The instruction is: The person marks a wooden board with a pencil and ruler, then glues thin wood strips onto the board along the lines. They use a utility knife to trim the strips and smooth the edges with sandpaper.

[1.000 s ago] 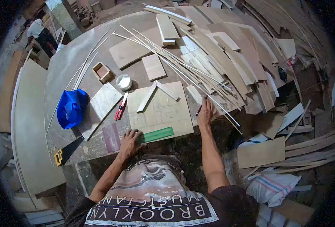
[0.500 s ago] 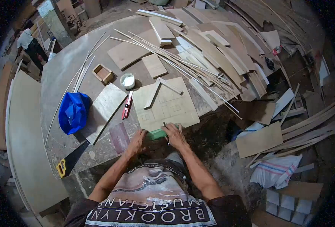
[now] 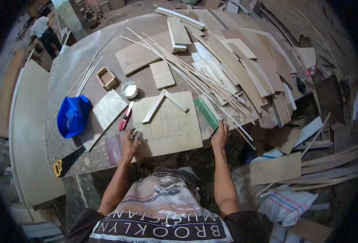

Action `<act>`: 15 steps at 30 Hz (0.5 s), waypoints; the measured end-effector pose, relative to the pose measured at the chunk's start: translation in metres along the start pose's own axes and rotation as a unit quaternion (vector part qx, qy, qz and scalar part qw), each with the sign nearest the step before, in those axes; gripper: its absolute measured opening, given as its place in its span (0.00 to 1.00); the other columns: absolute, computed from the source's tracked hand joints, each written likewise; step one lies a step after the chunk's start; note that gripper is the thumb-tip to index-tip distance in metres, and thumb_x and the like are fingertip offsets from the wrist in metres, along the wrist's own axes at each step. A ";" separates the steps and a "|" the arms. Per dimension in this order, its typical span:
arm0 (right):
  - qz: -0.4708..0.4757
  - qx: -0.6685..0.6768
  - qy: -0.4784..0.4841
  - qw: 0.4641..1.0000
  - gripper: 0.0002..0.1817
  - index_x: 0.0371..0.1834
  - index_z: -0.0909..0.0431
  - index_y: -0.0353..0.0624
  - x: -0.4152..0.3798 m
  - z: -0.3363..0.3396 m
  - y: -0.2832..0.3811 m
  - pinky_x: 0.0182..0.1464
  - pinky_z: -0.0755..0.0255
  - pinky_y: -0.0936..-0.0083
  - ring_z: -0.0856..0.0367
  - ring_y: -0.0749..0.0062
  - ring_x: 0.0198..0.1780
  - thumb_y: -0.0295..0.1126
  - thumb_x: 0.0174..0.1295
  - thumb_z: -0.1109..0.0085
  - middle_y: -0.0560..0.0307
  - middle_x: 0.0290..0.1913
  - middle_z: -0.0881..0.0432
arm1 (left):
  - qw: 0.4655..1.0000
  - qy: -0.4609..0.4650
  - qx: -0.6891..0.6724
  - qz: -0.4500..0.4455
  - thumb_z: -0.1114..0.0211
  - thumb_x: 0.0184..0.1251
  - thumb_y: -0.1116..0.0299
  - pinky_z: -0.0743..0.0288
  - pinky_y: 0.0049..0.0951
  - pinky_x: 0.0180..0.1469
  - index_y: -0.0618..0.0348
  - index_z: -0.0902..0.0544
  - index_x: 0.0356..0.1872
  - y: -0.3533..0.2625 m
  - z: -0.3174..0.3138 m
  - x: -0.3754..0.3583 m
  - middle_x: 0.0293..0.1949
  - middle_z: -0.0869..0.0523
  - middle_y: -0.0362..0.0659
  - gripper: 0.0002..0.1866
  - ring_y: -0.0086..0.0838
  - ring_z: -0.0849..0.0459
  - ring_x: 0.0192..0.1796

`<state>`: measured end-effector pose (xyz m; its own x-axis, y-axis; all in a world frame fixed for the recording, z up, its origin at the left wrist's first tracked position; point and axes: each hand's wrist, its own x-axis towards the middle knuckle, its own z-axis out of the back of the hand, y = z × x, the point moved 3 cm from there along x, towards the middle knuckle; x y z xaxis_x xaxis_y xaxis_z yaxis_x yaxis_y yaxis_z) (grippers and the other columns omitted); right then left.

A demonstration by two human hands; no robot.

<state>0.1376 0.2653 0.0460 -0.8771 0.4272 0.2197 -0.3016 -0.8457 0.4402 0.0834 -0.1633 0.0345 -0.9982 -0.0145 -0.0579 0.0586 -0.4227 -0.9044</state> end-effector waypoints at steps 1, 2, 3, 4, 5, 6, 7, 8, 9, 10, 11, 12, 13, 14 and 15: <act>0.004 0.005 0.005 1.000 0.31 0.64 0.24 0.39 0.012 -0.008 -0.012 0.57 0.27 0.48 0.23 0.42 0.60 0.27 0.56 0.24 0.43 0.57 0.21 | 0.997 -0.020 0.064 -0.033 0.33 0.69 0.69 0.21 0.42 0.60 0.66 0.20 0.59 0.005 -0.003 0.006 0.55 0.18 0.58 0.19 0.51 0.17 0.58; -0.006 -0.014 0.018 1.000 0.31 0.65 0.24 0.40 0.024 -0.019 -0.024 0.59 0.29 0.47 0.23 0.43 0.61 0.29 0.57 0.24 0.44 0.59 0.22 | 0.989 -0.038 0.129 -0.063 0.34 0.71 0.70 0.18 0.39 0.56 0.66 0.20 0.59 0.011 -0.007 0.008 0.55 0.18 0.55 0.18 0.46 0.15 0.57; -0.016 -0.033 0.032 0.999 0.32 0.66 0.25 0.41 0.034 -0.021 -0.026 0.62 0.30 0.46 0.23 0.44 0.61 0.31 0.58 0.23 0.44 0.60 0.22 | 0.989 -0.041 0.134 -0.056 0.34 0.71 0.70 0.18 0.39 0.56 0.66 0.20 0.59 0.005 -0.012 0.009 0.55 0.18 0.55 0.18 0.46 0.15 0.57; -0.038 -0.075 0.066 0.994 0.33 0.67 0.25 0.42 0.042 -0.024 -0.029 0.67 0.35 0.45 0.25 0.45 0.64 0.37 0.59 0.23 0.44 0.63 0.23 | 0.989 -0.057 0.122 -0.055 0.34 0.71 0.69 0.19 0.39 0.55 0.66 0.19 0.57 0.001 -0.016 0.013 0.53 0.18 0.55 0.17 0.46 0.14 0.55; -0.034 -0.075 0.076 0.994 0.33 0.67 0.25 0.42 0.046 -0.026 -0.029 0.67 0.35 0.45 0.25 0.45 0.64 0.37 0.59 0.23 0.44 0.63 0.23 | 0.990 -0.073 0.110 -0.054 0.34 0.71 0.69 0.19 0.39 0.54 0.66 0.18 0.56 -0.002 -0.019 0.015 0.52 0.17 0.55 0.16 0.46 0.14 0.53; 0.024 -0.099 0.023 0.995 0.33 0.66 0.25 0.42 0.051 -0.023 -0.023 0.65 0.35 0.46 0.24 0.45 0.62 0.37 0.57 0.24 0.45 0.61 0.22 | 0.981 -0.091 0.157 -0.073 0.33 0.71 0.68 0.19 0.40 0.53 0.66 0.17 0.55 -0.007 -0.022 0.017 0.52 0.17 0.55 0.16 0.46 0.13 0.50; 0.082 -0.121 -0.032 0.989 0.32 0.65 0.25 0.43 0.056 -0.020 -0.015 0.64 0.36 0.48 0.23 0.45 0.60 0.37 0.56 0.25 0.46 0.58 0.21 | 0.980 -0.095 0.160 -0.068 0.33 0.71 0.68 0.19 0.40 0.53 0.66 0.17 0.55 -0.010 -0.025 0.021 0.52 0.17 0.55 0.16 0.46 0.13 0.50; 0.063 -0.092 0.014 0.994 0.31 0.65 0.23 0.41 0.062 -0.022 -0.012 0.71 0.41 0.45 0.25 0.46 0.64 0.43 0.61 0.26 0.47 0.63 0.22 | 0.983 -0.096 0.145 -0.058 0.33 0.71 0.67 0.20 0.41 0.53 0.66 0.17 0.54 -0.012 -0.028 0.025 0.52 0.17 0.55 0.16 0.46 0.13 0.50; 0.067 -0.092 0.019 0.993 0.31 0.65 0.23 0.41 0.067 -0.028 -0.008 0.71 0.41 0.45 0.25 0.46 0.64 0.43 0.61 0.26 0.47 0.63 0.22 | 0.986 -0.096 0.130 -0.049 0.33 0.71 0.67 0.20 0.41 0.54 0.66 0.17 0.53 -0.016 -0.032 0.029 0.52 0.16 0.55 0.16 0.47 0.13 0.50; 0.112 -0.019 0.035 0.993 0.29 0.63 0.22 0.40 0.071 -0.036 -0.002 0.70 0.41 0.45 0.25 0.46 0.63 0.41 0.61 0.26 0.47 0.61 0.20 | 0.990 -0.072 0.123 -0.002 0.32 0.70 0.68 0.21 0.42 0.56 0.65 0.16 0.52 -0.028 -0.033 0.037 0.52 0.16 0.55 0.15 0.49 0.14 0.52; 0.156 0.055 0.048 0.985 0.27 0.61 0.20 0.40 0.075 -0.044 0.007 0.70 0.41 0.45 0.24 0.47 0.63 0.40 0.61 0.27 0.47 0.58 0.19 | 0.990 -0.073 0.124 -0.002 0.32 0.70 0.68 0.21 0.42 0.56 0.65 0.16 0.52 -0.031 -0.034 0.047 0.52 0.16 0.55 0.15 0.49 0.14 0.52; 0.164 0.106 0.079 0.978 0.23 0.58 0.18 0.39 0.080 -0.047 0.024 0.66 0.35 0.48 0.23 0.47 0.61 0.37 0.61 0.28 0.45 0.54 0.17 | 0.984 -0.065 0.154 -0.057 0.32 0.69 0.69 0.21 0.42 0.57 0.64 0.16 0.52 -0.035 -0.035 0.057 0.52 0.16 0.54 0.15 0.50 0.15 0.53; 0.164 0.105 0.079 0.978 0.23 0.58 0.18 0.39 0.081 -0.053 0.037 0.66 0.35 0.48 0.23 0.47 0.61 0.37 0.61 0.28 0.45 0.54 0.17 | 0.975 -0.056 0.184 -0.111 0.31 0.68 0.69 0.22 0.42 0.57 0.63 0.16 0.52 -0.035 -0.038 0.064 0.52 0.16 0.53 0.15 0.51 0.16 0.54; 0.183 0.132 0.102 0.969 0.23 0.58 0.19 0.40 0.083 -0.060 0.052 0.63 0.32 0.50 0.22 0.46 0.59 0.36 0.61 0.29 0.45 0.53 0.17 | 0.978 -0.050 0.171 -0.108 0.30 0.66 0.70 0.22 0.43 0.59 0.62 0.16 0.53 -0.032 -0.041 0.073 0.52 0.16 0.52 0.16 0.52 0.17 0.56; 0.203 0.159 0.124 0.958 0.23 0.58 0.20 0.40 0.085 -0.067 0.066 0.60 0.29 0.53 0.21 0.46 0.57 0.35 0.60 0.29 0.44 0.52 0.17 | 0.978 -0.052 0.170 -0.110 0.30 0.66 0.70 0.22 0.43 0.59 0.62 0.16 0.53 -0.034 -0.043 0.081 0.52 0.16 0.52 0.16 0.52 0.17 0.56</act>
<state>0.0184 0.2240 0.0358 -0.9715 -0.0395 0.2336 0.1787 -0.7693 0.6134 0.0015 -0.1113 0.0421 -0.9831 0.0258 0.1815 -0.1470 -0.7023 -0.6965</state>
